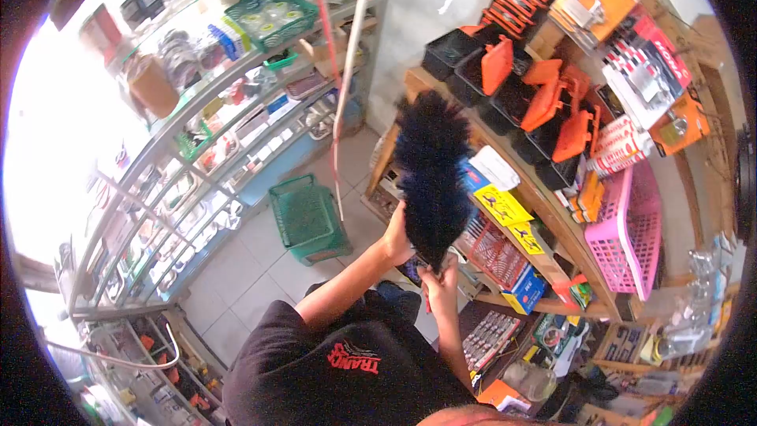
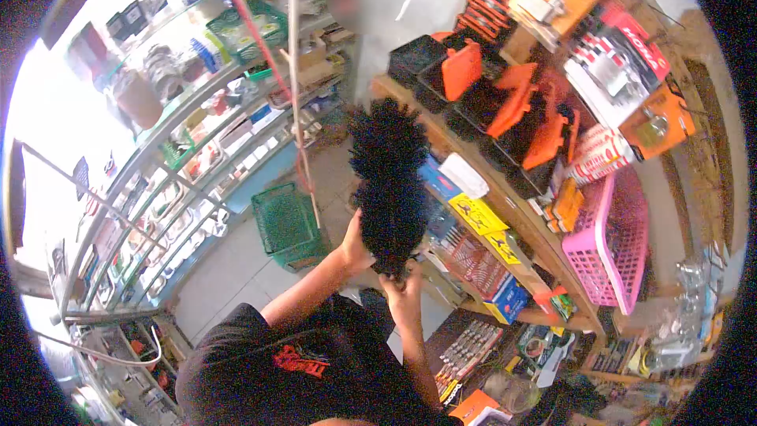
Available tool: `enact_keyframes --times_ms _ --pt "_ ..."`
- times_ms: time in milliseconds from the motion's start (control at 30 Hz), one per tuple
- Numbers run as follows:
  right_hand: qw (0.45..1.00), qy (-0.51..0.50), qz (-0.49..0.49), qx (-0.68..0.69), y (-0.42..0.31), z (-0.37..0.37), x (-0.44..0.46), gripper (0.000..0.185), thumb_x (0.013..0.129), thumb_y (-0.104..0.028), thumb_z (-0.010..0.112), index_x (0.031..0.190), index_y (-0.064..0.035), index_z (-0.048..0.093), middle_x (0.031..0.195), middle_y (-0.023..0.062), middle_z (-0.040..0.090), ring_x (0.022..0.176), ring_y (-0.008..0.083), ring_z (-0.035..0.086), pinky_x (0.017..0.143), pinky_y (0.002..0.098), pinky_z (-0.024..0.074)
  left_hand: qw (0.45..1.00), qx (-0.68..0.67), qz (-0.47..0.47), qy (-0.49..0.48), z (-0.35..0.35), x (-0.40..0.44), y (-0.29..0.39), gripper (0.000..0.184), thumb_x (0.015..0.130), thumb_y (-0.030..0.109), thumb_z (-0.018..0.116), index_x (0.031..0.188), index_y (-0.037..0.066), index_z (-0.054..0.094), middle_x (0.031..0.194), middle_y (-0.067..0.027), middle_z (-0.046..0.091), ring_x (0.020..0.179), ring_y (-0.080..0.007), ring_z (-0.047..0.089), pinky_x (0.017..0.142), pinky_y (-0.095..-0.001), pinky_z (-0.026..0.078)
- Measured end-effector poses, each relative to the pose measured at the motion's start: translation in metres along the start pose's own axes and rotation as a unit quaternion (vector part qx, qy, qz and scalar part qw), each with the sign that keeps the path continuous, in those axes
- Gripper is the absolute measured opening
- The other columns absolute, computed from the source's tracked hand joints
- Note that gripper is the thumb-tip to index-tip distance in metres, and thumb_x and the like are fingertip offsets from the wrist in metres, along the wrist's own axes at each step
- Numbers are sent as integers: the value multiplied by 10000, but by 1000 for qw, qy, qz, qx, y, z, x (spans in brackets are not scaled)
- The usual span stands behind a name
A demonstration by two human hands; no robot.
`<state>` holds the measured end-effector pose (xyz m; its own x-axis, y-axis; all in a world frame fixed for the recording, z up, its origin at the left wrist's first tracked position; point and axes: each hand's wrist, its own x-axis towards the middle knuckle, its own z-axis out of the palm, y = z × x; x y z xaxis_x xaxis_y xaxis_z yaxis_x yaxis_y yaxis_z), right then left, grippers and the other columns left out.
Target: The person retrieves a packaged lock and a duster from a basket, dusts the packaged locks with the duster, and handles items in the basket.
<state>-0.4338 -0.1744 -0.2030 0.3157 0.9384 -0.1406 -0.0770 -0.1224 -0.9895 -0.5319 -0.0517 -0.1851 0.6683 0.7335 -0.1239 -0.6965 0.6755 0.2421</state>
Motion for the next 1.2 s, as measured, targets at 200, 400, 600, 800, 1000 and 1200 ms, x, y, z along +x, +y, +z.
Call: enact_keyframes --times_ms 200,400,600,800,1000,1200 --pt "991 -39 102 -81 103 -20 -24 390 801 -22 662 1124 -57 445 804 5 512 533 68 467 457 229 391 999 -16 11 51 -11 -6 52 736 950 614 285 1387 59 490 1358 -123 551 1180 -292 572 1058 -422 410" --pt "991 -58 102 -56 79 -7 -16 273 822 -30 641 1052 -69 499 753 -14 507 491 62 439 432 235 369 997 -30 36 64 -9 -23 54 692 952 595 347 1409 86 452 1345 -130 549 1165 -326 557 1039 -477 411" --pt "989 -60 134 -34 35 6 8 151 816 -15 621 893 -67 503 617 -34 468 428 57 408 392 235 319 991 8 67 119 -13 -18 52 673 961 568 368 1394 61 461 1345 -139 547 1173 -325 555 1049 -468 409" --pt "968 -123 92 -200 98 -20 -1 207 745 -57 637 938 -23 569 699 13 566 561 128 535 519 297 422 990 -60 117 45 -7 -31 81 718 939 623 369 1342 48 517 1300 -131 581 1179 -276 571 1062 -419 409" --pt "978 -150 63 -128 93 -48 -14 417 766 -31 630 1175 20 568 1133 113 638 1056 240 607 931 358 448 982 -43 177 57 -7 -45 102 767 900 673 379 1185 -3 603 1132 -188 636 1046 -338 614 985 -475 465" --pt "991 -104 42 -66 99 -55 -2 335 770 -42 638 1098 -11 576 948 72 589 850 178 538 753 324 401 978 2 167 121 0 -41 87 771 906 667 371 1257 9 563 1208 -163 618 1090 -307 601 1003 -443 455"
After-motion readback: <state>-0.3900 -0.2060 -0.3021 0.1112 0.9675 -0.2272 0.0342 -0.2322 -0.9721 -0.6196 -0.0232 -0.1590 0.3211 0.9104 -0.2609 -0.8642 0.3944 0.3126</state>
